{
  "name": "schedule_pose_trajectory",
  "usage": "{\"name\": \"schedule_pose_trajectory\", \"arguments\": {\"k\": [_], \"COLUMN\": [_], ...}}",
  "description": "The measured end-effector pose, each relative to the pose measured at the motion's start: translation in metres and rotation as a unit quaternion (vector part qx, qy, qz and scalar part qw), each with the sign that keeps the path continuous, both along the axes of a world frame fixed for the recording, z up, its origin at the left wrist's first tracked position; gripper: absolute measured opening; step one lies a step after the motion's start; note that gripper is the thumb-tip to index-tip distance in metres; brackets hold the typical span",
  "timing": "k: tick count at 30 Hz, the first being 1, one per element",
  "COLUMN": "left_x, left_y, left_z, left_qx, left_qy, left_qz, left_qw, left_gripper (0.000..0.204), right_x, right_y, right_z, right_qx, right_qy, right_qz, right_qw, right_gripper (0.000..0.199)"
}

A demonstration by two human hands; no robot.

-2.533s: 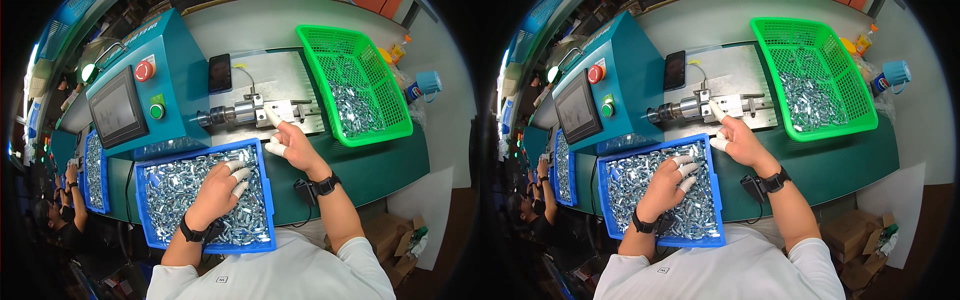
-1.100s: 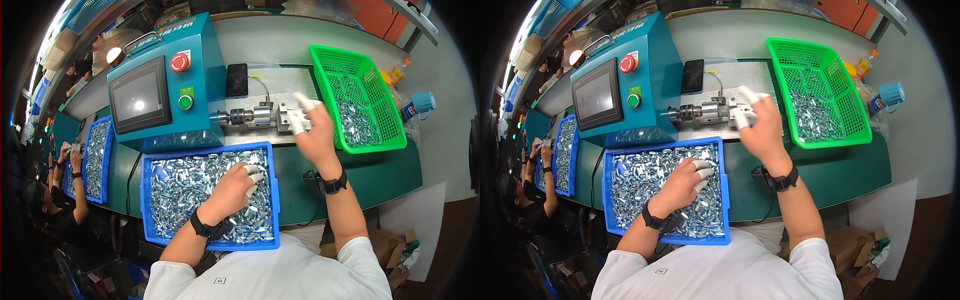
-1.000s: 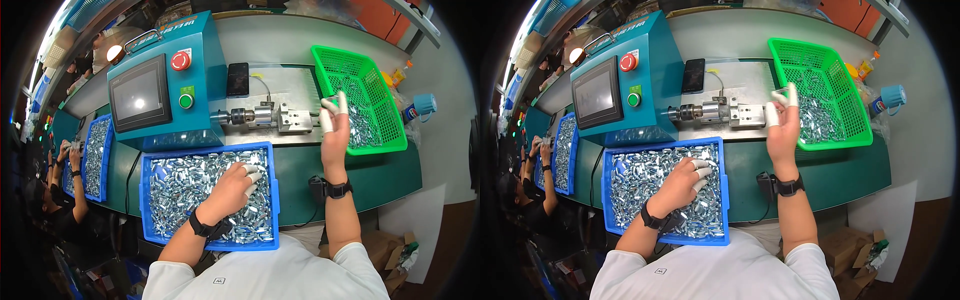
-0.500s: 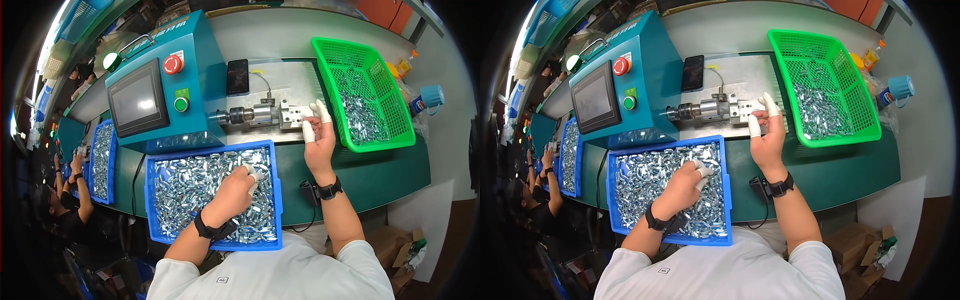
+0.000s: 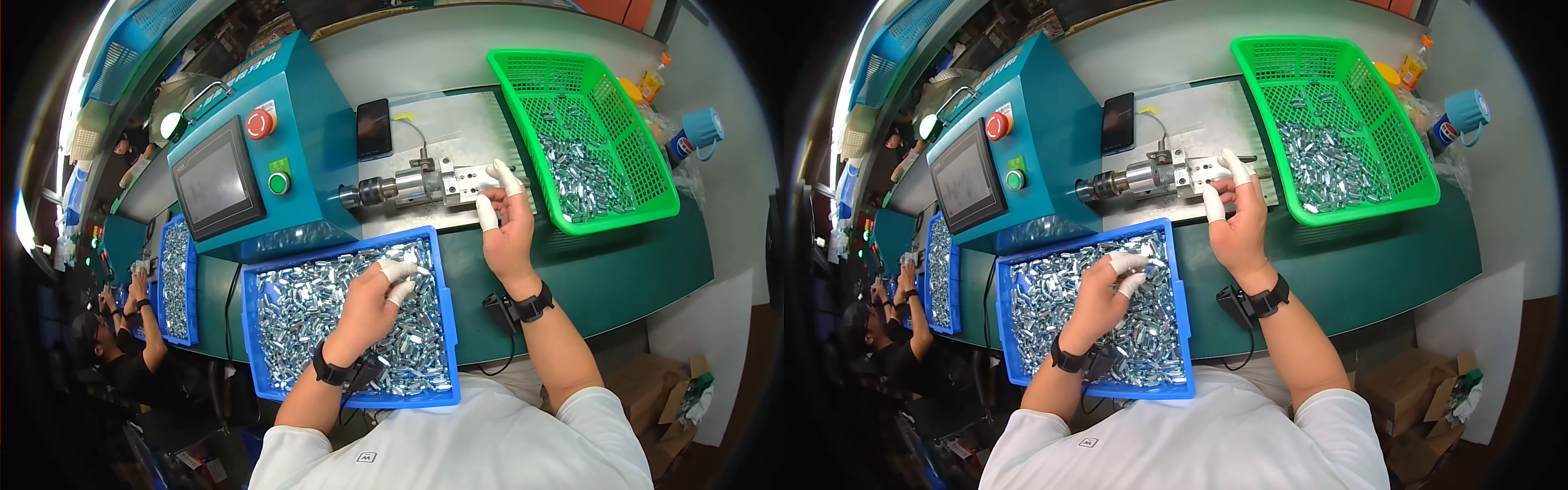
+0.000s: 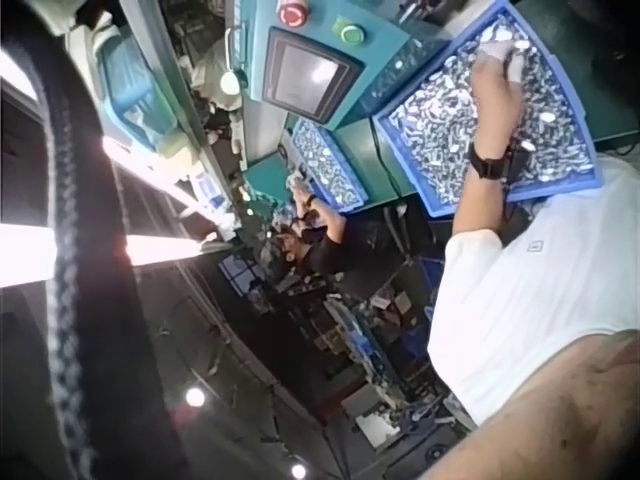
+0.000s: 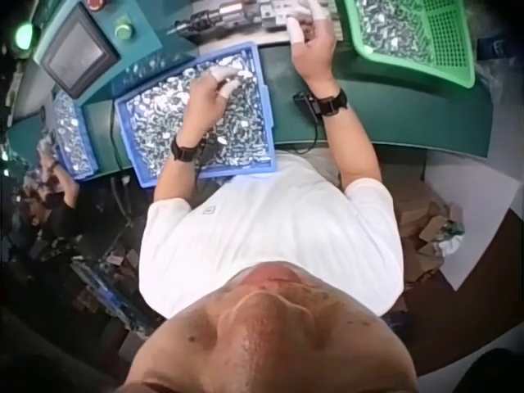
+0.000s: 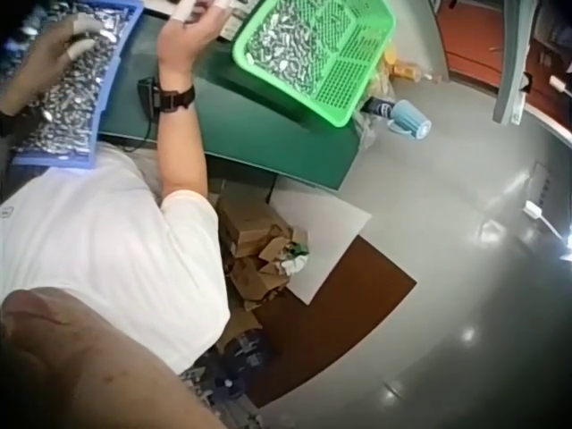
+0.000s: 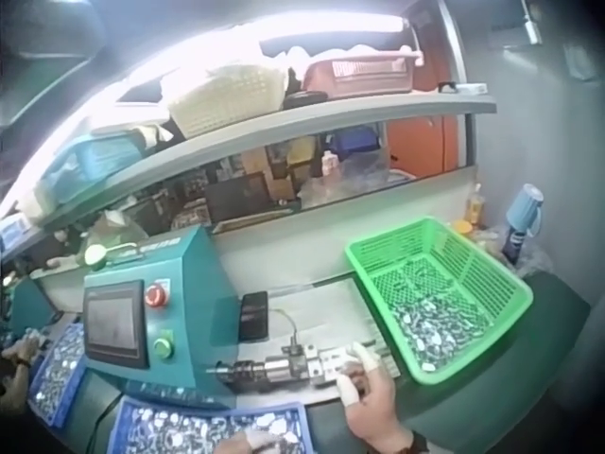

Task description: Manually feeding small metal parts into a production machine for assembly.

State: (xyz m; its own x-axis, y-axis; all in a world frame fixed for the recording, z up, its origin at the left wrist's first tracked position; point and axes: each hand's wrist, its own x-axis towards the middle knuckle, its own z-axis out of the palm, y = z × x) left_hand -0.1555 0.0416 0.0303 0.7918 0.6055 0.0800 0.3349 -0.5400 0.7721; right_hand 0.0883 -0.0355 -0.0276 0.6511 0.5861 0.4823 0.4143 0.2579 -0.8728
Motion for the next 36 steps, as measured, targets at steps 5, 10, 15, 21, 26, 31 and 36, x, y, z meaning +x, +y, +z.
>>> {"name": "schedule_pose_trajectory", "arguments": {"k": [5, 10, 15, 21, 26, 31, 36], "left_x": [0.004, 0.022, 0.054, 0.116, 0.134, 0.134, 0.119], "left_y": [0.008, 0.021, 0.034, 0.064, 0.082, 0.085, 0.076], "left_z": [0.017, 0.029, 0.041, 0.041, 0.018, 0.021, 0.032], "left_qx": [-0.049, -0.034, 0.029, 0.252, 0.311, 0.330, 0.365], "left_qy": [-0.053, -0.064, -0.089, -0.138, -0.067, -0.011, -0.088], "left_qz": [0.007, 0.026, 0.014, -0.035, -0.050, -0.068, -0.095], "left_qw": [0.997, 0.997, 0.995, 0.957, 0.947, 0.942, 0.922], "left_gripper": [0.025, 0.026, 0.020, 0.020, 0.021, 0.020, 0.025], "right_x": [-0.003, -0.002, -0.003, -0.004, -0.009, -0.008, -0.008], "right_y": [0.001, 0.000, 0.002, 0.003, 0.001, 0.003, 0.005], "right_z": [0.004, 0.004, -0.001, -0.006, -0.001, 0.005, 0.009], "right_qx": [0.001, -0.001, 0.005, 0.002, -0.040, -0.065, -0.083], "right_qy": [0.011, 0.013, 0.017, 0.087, 0.136, 0.129, 0.206], "right_qz": [0.006, 0.005, 0.009, 0.055, 0.081, 0.104, 0.204], "right_qw": [1.000, 1.000, 1.000, 0.995, 0.987, 0.984, 0.953], "right_gripper": [0.059, 0.059, 0.059, 0.058, 0.056, 0.057, 0.062]}}
